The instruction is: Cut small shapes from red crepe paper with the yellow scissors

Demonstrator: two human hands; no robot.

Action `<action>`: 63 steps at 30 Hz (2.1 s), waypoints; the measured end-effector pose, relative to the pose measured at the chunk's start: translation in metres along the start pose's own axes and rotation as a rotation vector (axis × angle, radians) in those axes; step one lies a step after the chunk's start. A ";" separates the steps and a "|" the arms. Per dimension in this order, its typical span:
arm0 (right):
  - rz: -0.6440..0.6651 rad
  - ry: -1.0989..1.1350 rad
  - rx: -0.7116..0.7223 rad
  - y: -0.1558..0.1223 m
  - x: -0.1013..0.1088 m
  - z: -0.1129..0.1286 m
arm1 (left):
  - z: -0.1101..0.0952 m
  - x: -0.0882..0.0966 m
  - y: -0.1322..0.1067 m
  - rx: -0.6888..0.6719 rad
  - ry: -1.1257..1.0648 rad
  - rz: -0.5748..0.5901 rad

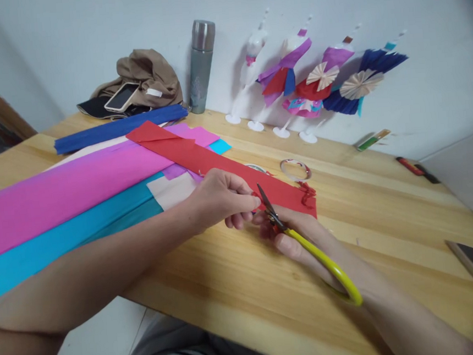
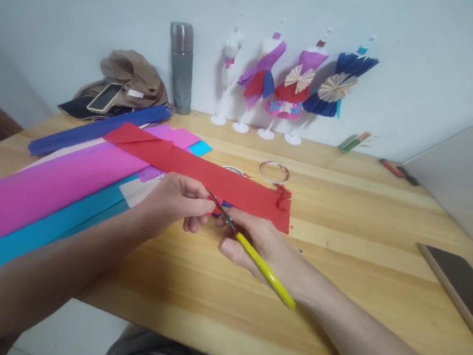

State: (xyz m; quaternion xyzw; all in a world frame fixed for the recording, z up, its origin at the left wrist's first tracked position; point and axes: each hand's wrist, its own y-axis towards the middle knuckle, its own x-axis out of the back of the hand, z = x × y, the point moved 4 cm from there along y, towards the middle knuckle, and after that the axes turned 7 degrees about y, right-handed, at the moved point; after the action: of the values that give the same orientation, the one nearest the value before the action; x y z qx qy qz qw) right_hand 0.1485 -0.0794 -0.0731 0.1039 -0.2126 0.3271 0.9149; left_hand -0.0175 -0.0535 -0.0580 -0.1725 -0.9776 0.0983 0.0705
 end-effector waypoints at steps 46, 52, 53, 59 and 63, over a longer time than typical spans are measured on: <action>-0.087 0.191 -0.136 0.001 -0.006 -0.002 | 0.018 -0.003 0.006 0.044 -0.257 0.040; -0.123 0.246 -0.118 0.002 -0.006 -0.005 | 0.026 -0.009 0.008 0.013 -0.380 0.047; -0.127 0.254 -0.120 0.003 -0.006 -0.006 | 0.027 -0.010 0.008 -0.002 -0.395 0.043; -0.110 0.247 -0.131 0.003 -0.009 -0.008 | 0.033 -0.015 0.004 -0.059 -0.391 -0.023; -0.145 0.223 -0.115 0.003 -0.009 -0.012 | 0.029 -0.014 -0.002 -0.041 -0.321 -0.132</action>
State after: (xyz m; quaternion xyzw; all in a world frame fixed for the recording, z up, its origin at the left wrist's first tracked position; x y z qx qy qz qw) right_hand 0.1447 -0.0780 -0.0880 0.0296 -0.1201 0.2570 0.9585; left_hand -0.0105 -0.0648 -0.0872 -0.0912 -0.9872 0.1000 -0.0838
